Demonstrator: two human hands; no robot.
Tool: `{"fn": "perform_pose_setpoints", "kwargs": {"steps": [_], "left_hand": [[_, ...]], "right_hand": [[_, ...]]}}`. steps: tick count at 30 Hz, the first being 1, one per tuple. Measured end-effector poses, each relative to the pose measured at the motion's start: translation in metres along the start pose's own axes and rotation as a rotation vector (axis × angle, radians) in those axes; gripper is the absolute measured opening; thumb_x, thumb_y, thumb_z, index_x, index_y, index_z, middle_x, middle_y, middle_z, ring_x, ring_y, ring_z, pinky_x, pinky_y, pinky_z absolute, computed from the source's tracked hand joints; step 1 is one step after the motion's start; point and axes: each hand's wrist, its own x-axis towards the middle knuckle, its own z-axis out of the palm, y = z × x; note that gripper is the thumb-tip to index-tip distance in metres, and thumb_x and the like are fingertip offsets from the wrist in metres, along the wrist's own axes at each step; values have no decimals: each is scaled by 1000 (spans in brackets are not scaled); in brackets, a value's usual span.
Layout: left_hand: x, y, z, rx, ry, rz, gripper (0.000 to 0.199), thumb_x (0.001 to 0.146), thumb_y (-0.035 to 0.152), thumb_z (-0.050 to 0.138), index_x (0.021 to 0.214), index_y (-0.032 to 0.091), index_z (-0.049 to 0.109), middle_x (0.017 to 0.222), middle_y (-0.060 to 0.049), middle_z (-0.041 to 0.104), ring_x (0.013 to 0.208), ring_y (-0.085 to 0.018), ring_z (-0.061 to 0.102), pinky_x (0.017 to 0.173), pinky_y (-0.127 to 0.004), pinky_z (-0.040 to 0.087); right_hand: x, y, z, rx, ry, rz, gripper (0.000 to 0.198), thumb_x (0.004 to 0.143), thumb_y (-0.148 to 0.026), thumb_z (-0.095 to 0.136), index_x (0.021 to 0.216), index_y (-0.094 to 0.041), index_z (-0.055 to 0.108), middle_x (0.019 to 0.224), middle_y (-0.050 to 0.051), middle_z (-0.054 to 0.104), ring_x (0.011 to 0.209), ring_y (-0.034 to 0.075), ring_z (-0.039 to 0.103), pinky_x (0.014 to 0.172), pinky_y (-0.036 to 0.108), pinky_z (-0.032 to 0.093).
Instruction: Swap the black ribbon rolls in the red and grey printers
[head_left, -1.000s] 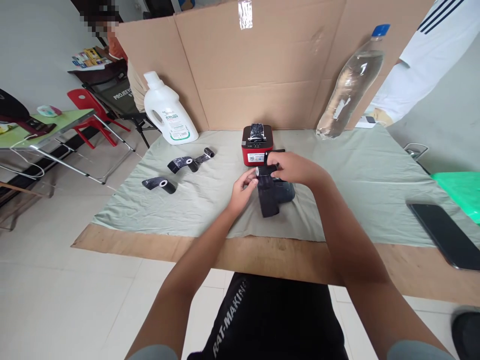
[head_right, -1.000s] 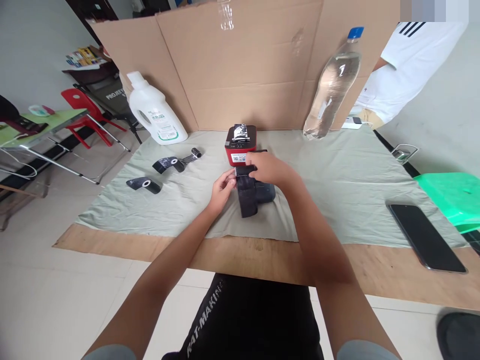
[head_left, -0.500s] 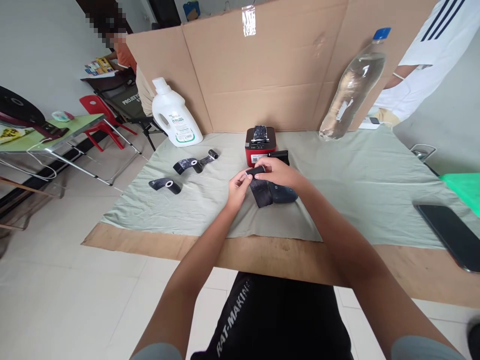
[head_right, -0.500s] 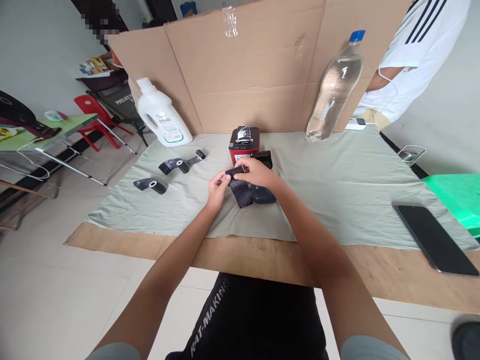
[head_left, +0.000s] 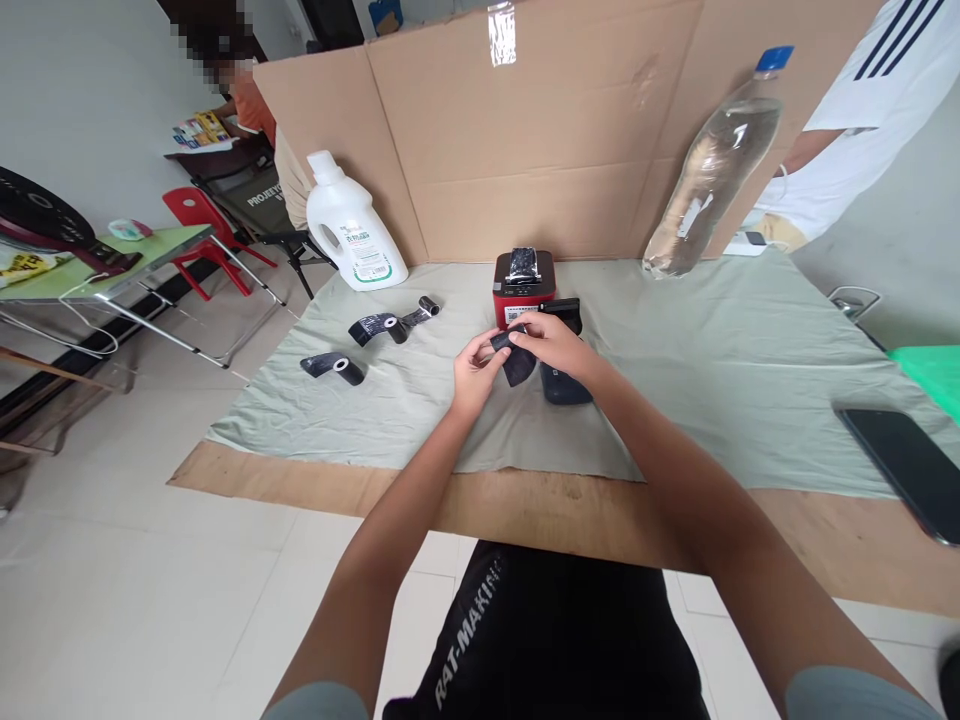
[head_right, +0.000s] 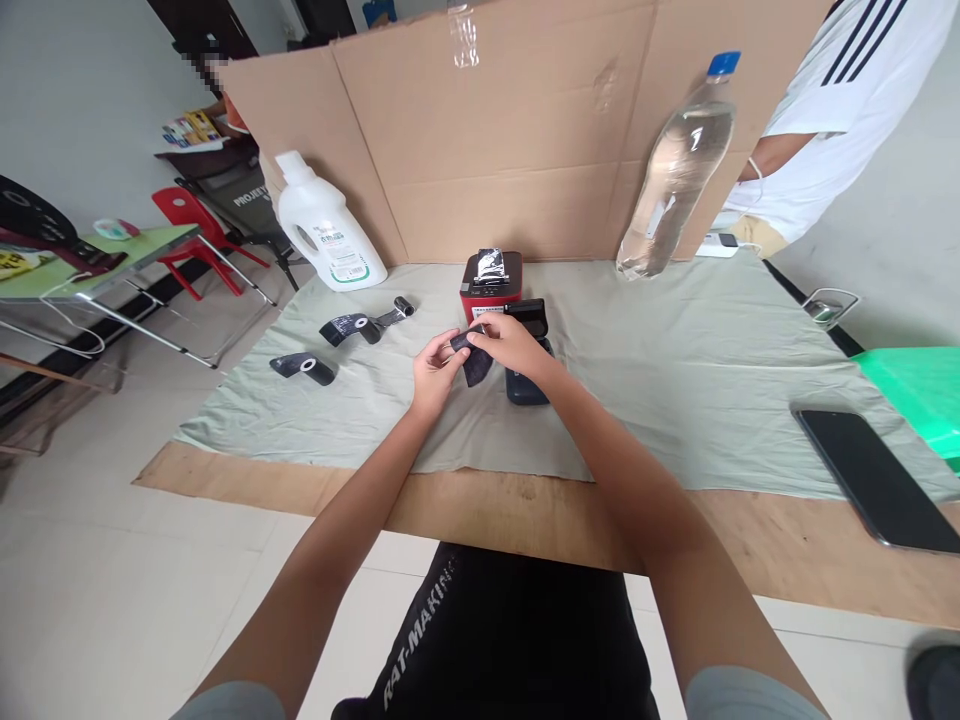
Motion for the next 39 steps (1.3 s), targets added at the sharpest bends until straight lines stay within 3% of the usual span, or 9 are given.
{"fn": "perform_pose_setpoints", "kwargs": {"steps": [4, 11, 16, 19, 22, 25, 28, 32, 39], "left_hand": [[2, -1, -3, 30, 12, -56, 65, 71, 62, 87, 114, 16, 72, 99, -8, 77, 76, -16, 73, 65, -27, 59], [-1, 2, 0, 24, -29, -26, 59, 70, 58, 88, 106, 18, 66, 93, -3, 72, 76, -14, 72, 63, -25, 59], [-3, 11, -5, 298, -237, 220, 41, 83, 52, 80, 105, 19, 70, 117, -11, 70, 100, -21, 71, 69, -27, 56], [-2, 12, -9, 457, -271, 344, 62, 80, 50, 84, 133, 25, 64, 142, -14, 62, 123, -28, 62, 85, -35, 56], [-1, 9, -11, 495, -239, 370, 73, 80, 49, 84, 145, 28, 57, 141, -13, 64, 129, -30, 59, 95, -41, 53], [-1, 6, -11, 458, -182, 354, 72, 80, 48, 84, 143, 25, 58, 135, -13, 67, 126, -30, 62, 97, -41, 52], [0, 6, -11, 406, -146, 300, 76, 76, 49, 86, 142, 24, 57, 137, -14, 66, 128, -31, 62, 100, -41, 51], [0, 8, -10, 381, -131, 278, 82, 72, 51, 88, 142, 22, 56, 131, -15, 68, 127, -30, 63, 101, -41, 50], [-3, 10, -9, 435, -179, 315, 76, 73, 46, 88, 138, 20, 57, 131, -15, 68, 125, -31, 65, 102, -42, 51]], "right_hand": [[-2, -5, 2, 81, -10, -2, 27, 80, -29, 67, 105, -20, 64, 98, 3, 68, 85, 19, 65, 72, 30, 52], [-3, -2, 3, 92, 68, 153, 33, 84, -32, 64, 115, -20, 67, 98, 4, 71, 85, 19, 65, 62, 27, 48], [-4, -7, -5, 89, 103, 98, 44, 88, -29, 61, 130, -20, 71, 136, 8, 69, 121, 25, 64, 99, 39, 53], [-7, -13, -10, 50, 9, 97, 47, 88, -24, 64, 133, -24, 71, 149, 6, 62, 140, 26, 54, 118, 45, 41], [-9, -16, -13, 22, -47, 112, 52, 86, -23, 68, 138, -25, 68, 153, 7, 59, 139, 27, 55, 116, 44, 44], [-8, -15, -14, 17, -38, 194, 50, 88, -28, 66, 138, -23, 67, 141, 10, 66, 120, 27, 65, 94, 41, 56], [-4, -7, -14, 15, -4, 208, 36, 87, -25, 64, 121, -19, 73, 111, 8, 76, 96, 23, 69, 79, 36, 55], [3, 9, -8, 42, 104, 130, 19, 80, -17, 64, 97, -17, 73, 91, 4, 76, 84, 19, 69, 83, 34, 52], [7, 21, 5, 49, 194, 76, 11, 77, -15, 61, 85, -18, 68, 90, 5, 75, 85, 20, 70, 85, 35, 52]]}}
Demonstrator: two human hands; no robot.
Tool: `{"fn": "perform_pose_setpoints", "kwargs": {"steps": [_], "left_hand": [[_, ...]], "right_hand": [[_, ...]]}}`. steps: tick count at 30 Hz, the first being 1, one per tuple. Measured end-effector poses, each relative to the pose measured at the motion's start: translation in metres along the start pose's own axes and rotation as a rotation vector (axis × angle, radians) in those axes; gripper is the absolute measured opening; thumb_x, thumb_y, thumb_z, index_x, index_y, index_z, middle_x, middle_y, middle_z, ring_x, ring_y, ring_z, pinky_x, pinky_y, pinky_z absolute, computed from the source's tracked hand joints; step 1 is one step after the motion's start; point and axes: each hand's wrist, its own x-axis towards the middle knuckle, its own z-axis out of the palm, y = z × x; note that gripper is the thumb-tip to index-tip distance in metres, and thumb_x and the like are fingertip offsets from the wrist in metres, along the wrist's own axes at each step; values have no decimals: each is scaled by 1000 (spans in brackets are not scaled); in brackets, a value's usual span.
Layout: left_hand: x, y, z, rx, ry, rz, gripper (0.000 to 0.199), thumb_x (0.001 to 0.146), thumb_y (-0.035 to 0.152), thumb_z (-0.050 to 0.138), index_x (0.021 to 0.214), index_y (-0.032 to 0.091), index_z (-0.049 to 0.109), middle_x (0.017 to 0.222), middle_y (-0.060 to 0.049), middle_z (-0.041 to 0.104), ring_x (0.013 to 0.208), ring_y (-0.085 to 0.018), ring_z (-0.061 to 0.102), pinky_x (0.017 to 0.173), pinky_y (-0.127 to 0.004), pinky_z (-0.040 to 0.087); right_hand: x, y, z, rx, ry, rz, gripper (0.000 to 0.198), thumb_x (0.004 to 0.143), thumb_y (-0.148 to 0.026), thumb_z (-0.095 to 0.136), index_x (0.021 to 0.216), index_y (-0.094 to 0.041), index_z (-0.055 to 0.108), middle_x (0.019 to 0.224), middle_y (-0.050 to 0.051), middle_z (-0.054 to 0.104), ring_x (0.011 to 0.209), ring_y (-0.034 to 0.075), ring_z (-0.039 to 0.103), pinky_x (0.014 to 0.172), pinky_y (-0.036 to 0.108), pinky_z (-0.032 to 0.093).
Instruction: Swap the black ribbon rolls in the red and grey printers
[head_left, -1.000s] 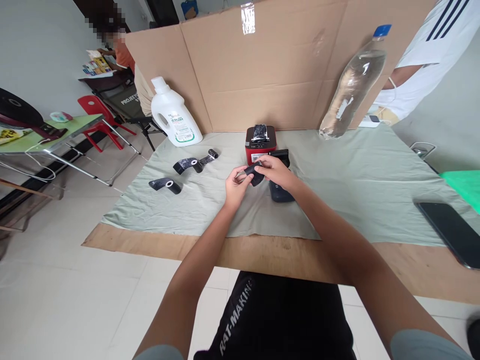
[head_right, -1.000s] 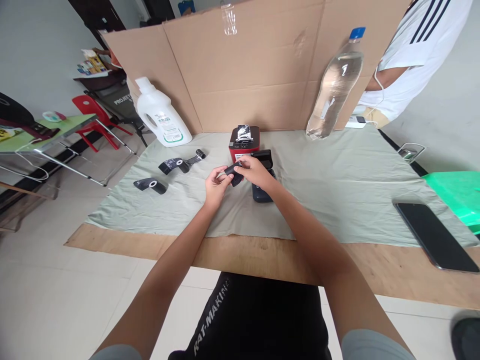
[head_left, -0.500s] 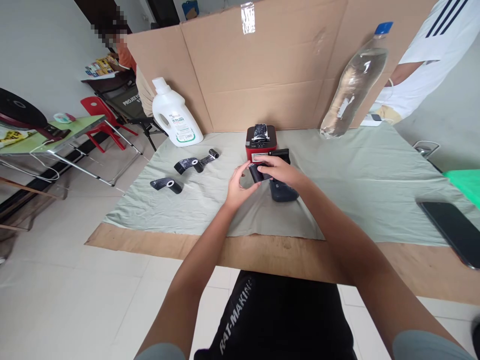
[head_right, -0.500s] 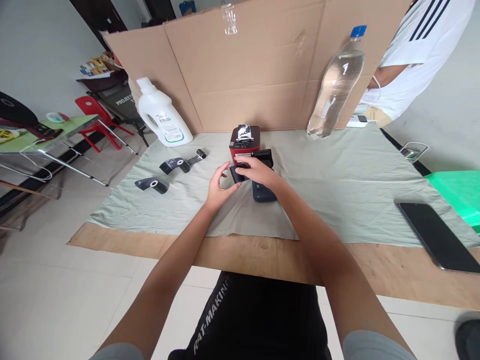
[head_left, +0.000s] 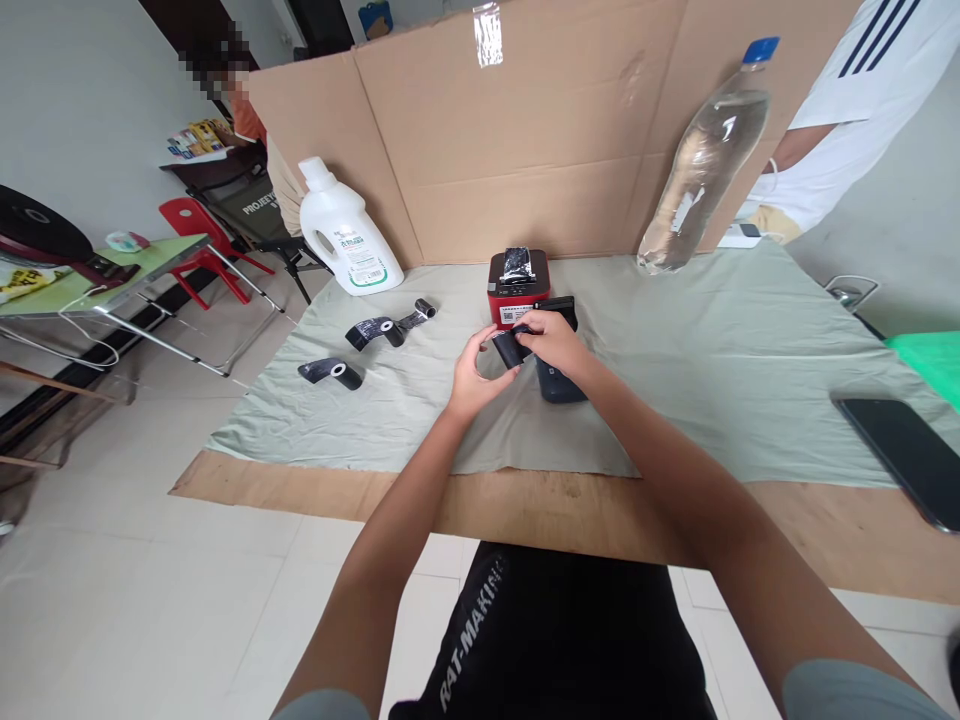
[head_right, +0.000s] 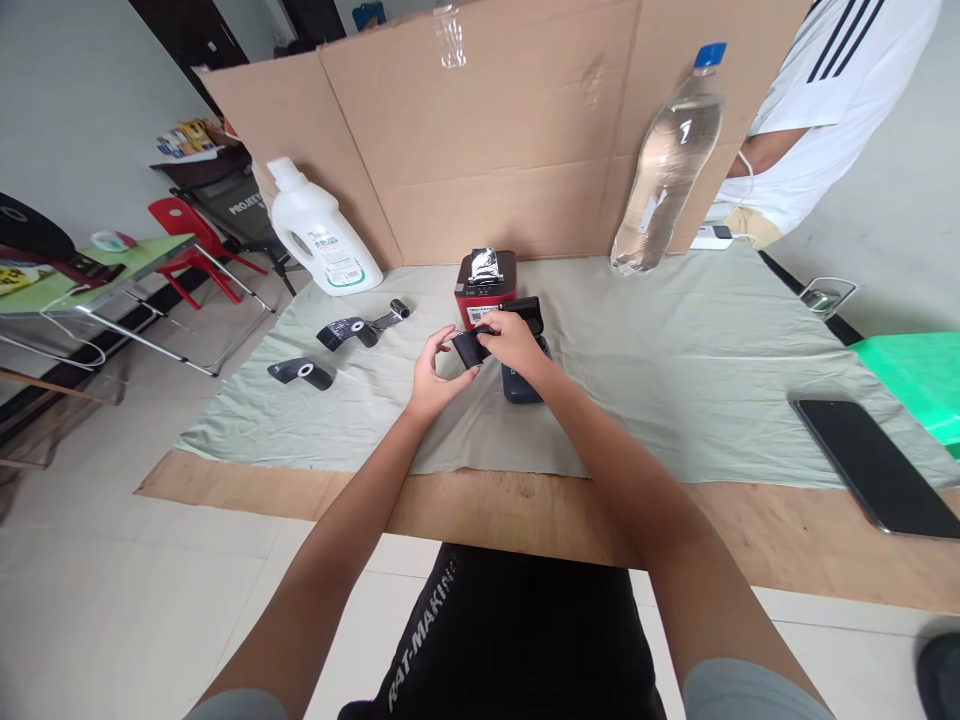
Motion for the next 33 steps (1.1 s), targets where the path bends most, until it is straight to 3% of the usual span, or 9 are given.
{"fn": "perform_pose_setpoints", "kwargs": {"steps": [7, 14, 25, 30, 33], "left_hand": [[1, -1, 0, 76, 61, -12, 72, 72, 42, 88, 135, 21, 60, 132, -13, 68, 123, -30, 65, 101, -42, 52], [3, -2, -4, 127, 27, 26, 70, 73, 32, 87, 136, 21, 60, 127, -12, 69, 121, -30, 65, 104, -43, 51], [5, -9, -11, 230, -10, 77, 74, 73, 29, 86, 140, 22, 57, 124, -11, 70, 117, -29, 66, 106, -44, 50], [4, -12, -17, 229, -11, 102, 51, 84, 32, 79, 133, 23, 65, 116, -8, 71, 107, -23, 68, 97, -36, 54], [2, -15, -17, 266, 36, 50, 37, 89, 36, 75, 123, 21, 70, 106, -6, 70, 95, -19, 67, 88, -32, 55]], "right_hand": [[-1, -1, 1, -4, 62, 2, 10, 77, -18, 63, 86, -19, 67, 91, 4, 77, 87, 21, 71, 88, 37, 52], [-3, -3, 2, -26, 65, 4, 10, 78, -21, 62, 87, -19, 67, 92, 5, 77, 88, 22, 72, 87, 36, 53], [-24, -22, 25, -219, 133, -132, 10, 82, -17, 62, 86, -20, 70, 85, 4, 74, 79, 20, 69, 78, 33, 53], [-34, -25, 39, -425, 103, -270, 14, 87, -19, 62, 92, -18, 75, 97, 9, 68, 89, 23, 65, 83, 36, 54], [-39, -19, 51, -402, 103, -320, 22, 86, -18, 61, 101, -17, 76, 103, 11, 64, 93, 24, 65, 84, 37, 56]]}}
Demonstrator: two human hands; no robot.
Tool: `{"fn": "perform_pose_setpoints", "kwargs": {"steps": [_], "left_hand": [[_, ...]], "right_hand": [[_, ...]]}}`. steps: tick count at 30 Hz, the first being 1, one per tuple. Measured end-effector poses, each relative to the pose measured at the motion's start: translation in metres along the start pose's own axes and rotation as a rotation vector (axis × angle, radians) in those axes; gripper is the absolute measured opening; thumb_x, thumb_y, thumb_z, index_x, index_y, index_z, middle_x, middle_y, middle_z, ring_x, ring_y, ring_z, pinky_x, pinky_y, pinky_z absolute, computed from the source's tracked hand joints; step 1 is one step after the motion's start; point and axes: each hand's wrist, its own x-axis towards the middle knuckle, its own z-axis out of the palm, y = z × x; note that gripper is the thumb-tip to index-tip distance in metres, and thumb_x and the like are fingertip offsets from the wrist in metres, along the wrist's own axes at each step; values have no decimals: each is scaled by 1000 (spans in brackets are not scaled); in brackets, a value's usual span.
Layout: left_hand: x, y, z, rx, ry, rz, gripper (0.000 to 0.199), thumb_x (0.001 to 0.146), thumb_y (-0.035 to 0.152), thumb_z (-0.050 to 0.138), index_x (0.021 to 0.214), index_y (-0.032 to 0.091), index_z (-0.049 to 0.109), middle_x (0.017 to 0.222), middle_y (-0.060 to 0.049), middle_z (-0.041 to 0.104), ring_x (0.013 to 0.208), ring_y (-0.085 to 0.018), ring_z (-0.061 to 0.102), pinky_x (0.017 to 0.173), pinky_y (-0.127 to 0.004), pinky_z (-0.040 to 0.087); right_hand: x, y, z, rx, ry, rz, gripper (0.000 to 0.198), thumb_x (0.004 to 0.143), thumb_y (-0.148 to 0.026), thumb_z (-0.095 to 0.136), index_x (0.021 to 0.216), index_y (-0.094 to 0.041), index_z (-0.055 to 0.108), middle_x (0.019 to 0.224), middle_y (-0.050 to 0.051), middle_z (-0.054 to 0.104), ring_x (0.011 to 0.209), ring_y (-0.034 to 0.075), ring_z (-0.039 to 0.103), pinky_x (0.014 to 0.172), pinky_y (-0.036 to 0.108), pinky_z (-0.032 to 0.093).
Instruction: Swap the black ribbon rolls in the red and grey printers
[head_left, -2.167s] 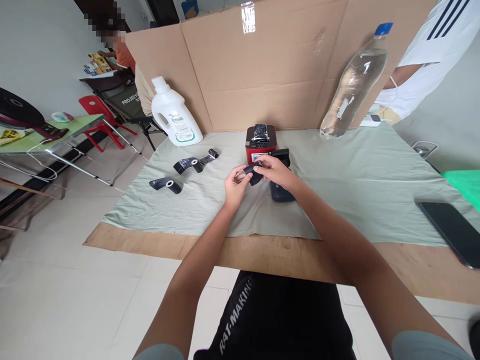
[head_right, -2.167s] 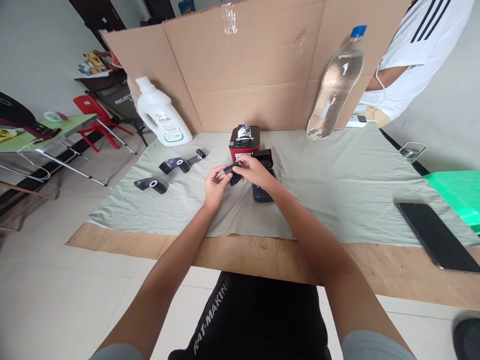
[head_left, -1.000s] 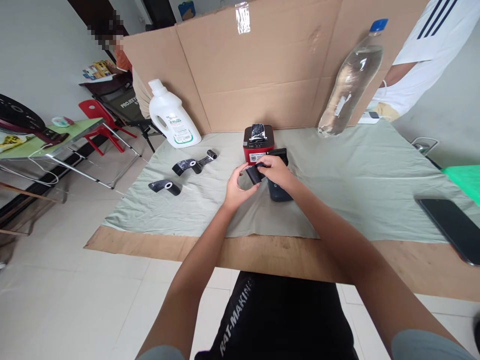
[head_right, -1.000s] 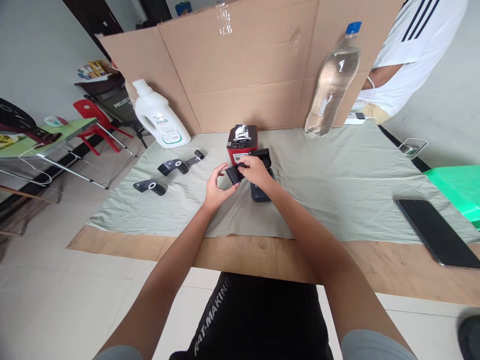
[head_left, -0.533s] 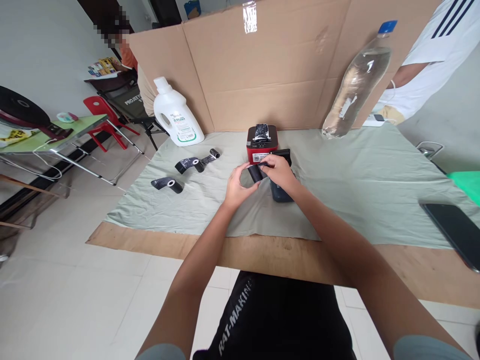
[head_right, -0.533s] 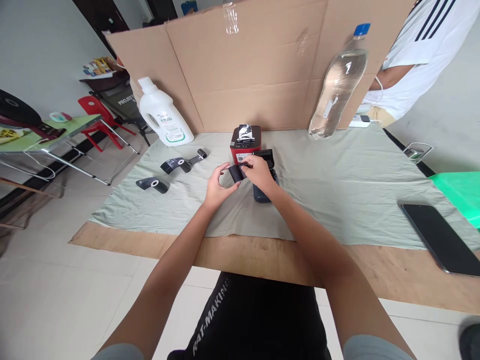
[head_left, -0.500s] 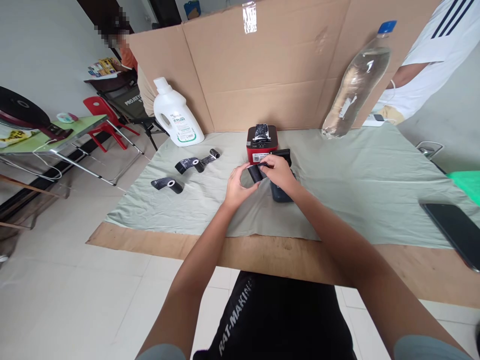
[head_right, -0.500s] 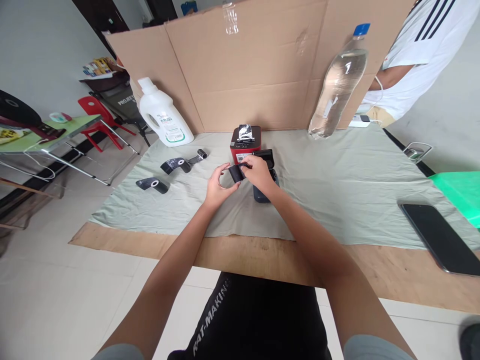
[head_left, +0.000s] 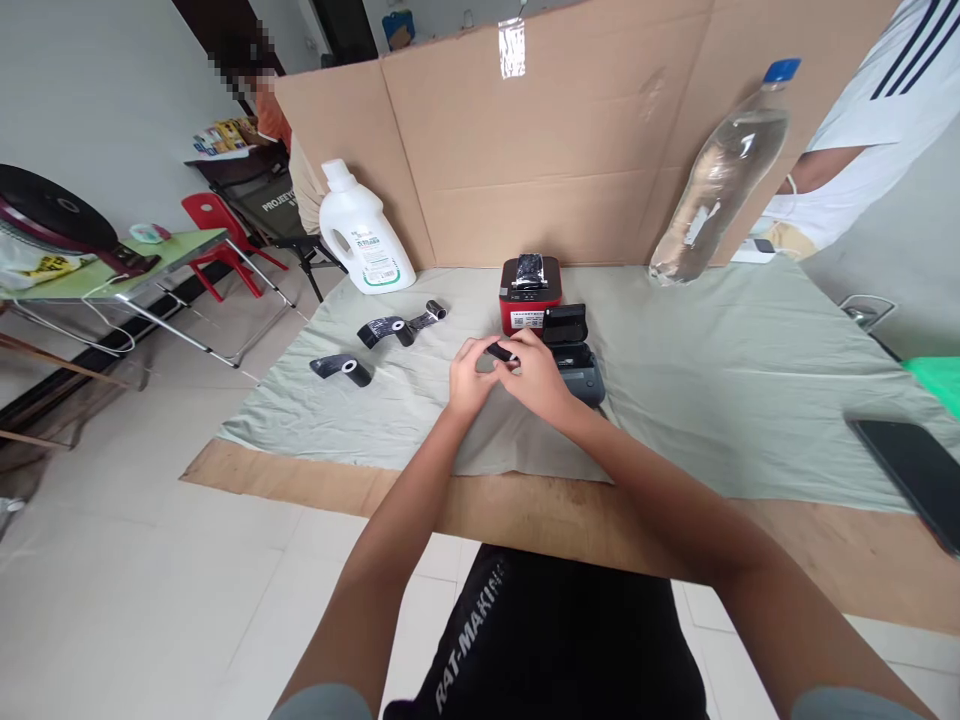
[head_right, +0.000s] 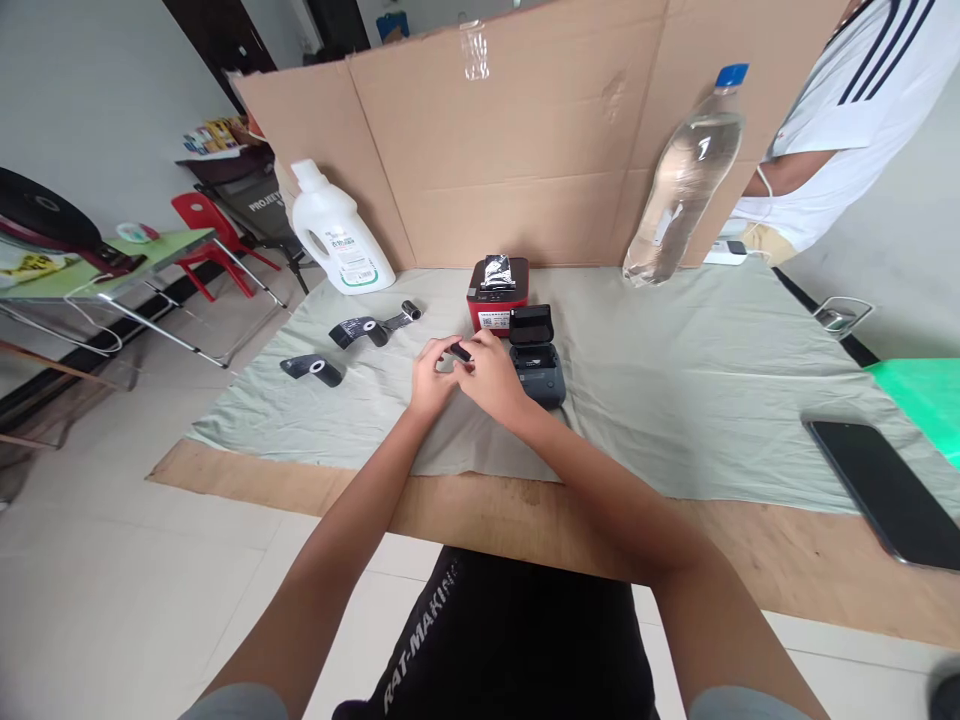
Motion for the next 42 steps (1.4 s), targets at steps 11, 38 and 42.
{"fn": "perform_pose_setpoints", "kwargs": {"steps": [11, 38, 42], "left_hand": [[6, -5, -6, -17, -80, 15, 34, 90, 48, 75, 109, 20, 74, 88, -2, 60, 82, -16, 60, 80, -28, 52], [24, -50, -101, 648, 240, -761, 28, 88, 23, 69, 115, 18, 72, 130, -15, 55, 109, -29, 67, 104, -44, 53], [20, -52, -120, 722, 632, -698, 31, 95, 23, 54, 124, 20, 61, 138, -14, 47, 122, -27, 60, 106, -41, 51]], "right_hand": [[-2, 24, 20, 540, 249, 328, 21, 79, -31, 61, 96, -20, 66, 96, 6, 71, 87, 22, 66, 84, 39, 57], [-42, 17, 64, 519, 98, 365, 38, 82, -22, 58, 119, -24, 52, 126, 9, 50, 98, 19, 63, 80, 37, 59], [-42, 17, 63, 521, 99, 386, 39, 81, -23, 58, 119, -25, 52, 126, 9, 50, 97, 19, 63, 77, 36, 59]]}}
